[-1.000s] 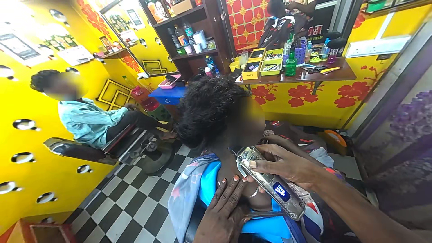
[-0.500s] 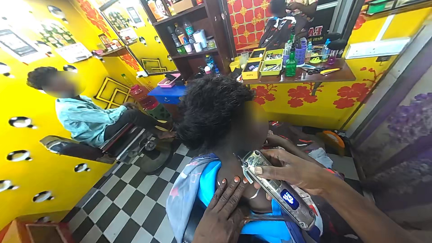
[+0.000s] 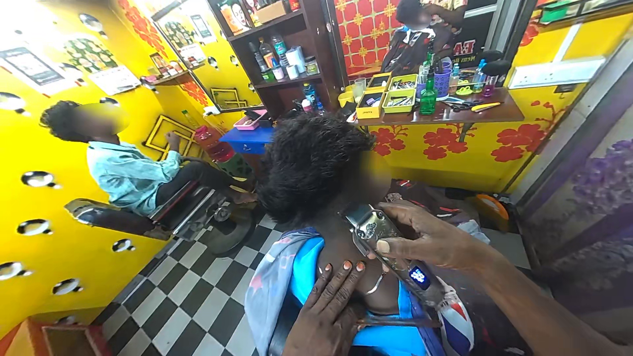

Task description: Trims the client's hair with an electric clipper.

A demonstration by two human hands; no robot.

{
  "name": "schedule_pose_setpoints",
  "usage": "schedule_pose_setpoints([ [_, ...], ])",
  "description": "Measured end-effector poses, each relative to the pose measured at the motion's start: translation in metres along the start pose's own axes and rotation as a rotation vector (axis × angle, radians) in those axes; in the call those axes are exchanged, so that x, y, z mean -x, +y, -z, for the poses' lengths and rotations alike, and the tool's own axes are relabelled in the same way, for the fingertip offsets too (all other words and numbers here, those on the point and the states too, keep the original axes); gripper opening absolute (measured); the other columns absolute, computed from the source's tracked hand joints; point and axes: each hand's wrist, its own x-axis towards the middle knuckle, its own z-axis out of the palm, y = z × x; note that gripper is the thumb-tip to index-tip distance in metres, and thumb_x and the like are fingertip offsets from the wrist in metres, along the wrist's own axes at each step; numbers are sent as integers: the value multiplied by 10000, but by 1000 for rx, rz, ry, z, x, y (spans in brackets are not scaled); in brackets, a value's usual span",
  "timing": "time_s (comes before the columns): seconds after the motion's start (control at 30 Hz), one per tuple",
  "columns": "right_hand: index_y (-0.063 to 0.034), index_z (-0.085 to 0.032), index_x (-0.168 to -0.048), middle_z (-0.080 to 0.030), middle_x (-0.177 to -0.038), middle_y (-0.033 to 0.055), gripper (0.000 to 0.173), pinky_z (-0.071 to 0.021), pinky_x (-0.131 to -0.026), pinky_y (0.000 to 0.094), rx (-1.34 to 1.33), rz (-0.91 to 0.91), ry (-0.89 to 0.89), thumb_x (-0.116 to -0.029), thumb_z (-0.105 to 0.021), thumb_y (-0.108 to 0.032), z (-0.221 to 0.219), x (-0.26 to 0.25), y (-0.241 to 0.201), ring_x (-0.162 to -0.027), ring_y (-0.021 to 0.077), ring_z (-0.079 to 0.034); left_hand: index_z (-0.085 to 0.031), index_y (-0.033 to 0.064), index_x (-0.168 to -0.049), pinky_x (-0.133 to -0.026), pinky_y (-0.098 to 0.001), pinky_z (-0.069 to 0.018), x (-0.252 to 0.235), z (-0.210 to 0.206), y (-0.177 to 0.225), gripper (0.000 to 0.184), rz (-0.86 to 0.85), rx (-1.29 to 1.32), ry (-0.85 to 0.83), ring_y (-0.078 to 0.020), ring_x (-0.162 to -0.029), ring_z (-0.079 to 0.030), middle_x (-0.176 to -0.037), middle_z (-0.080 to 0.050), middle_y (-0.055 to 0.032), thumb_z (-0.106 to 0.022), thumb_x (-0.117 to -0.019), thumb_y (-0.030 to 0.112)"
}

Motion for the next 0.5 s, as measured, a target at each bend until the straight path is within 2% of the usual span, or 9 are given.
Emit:
schedule_pose_setpoints([
  [0.07, -114, -669, -1190, -717, -1007, 41, 371, -609, -783, 280, 82, -98, 1, -922, -713, -366, 7, 8, -1, -863, 127, -710, -710, 155, -1024, -1280, -453, -199, 0, 0, 0, 315, 0, -2, 3, -230, -1537, -306, -1610, -430, -69, -445, -1093, 313],
  [0.17, -106, -668, -1204, -729, -990, 48, 386, -615, -771, 293, 26, -248, 27, -923, -712, -368, 11, 13, 2, -840, 138, -721, -708, 157, -1037, -1282, -453, -191, 0, -1, 0, 315, -2, -13, 2, -227, -1539, -303, -1616, -421, -61, -441, -1094, 315],
  [0.33, -90, -645, -1204, -732, -940, 83, 399, -630, -683, 292, -88, -253, 14, -924, -715, -365, 14, 10, 1, -754, 166, -732, -704, 154, -1041, -1280, -449, -193, 1, -1, 0, 319, -5, -18, -4, -222, -1539, -302, -1619, -417, -57, -435, -1095, 316],
  [0.5, -92, -647, -1230, -726, -945, 100, 428, -623, -698, 304, 5, -210, 35, -915, -723, -371, 14, 4, -4, -761, 182, -724, -707, 144, -1024, -1280, -454, -199, 0, -2, 0, 335, -2, -15, 5, -225, -1538, -305, -1618, -420, -59, -434, -1096, 324],
])
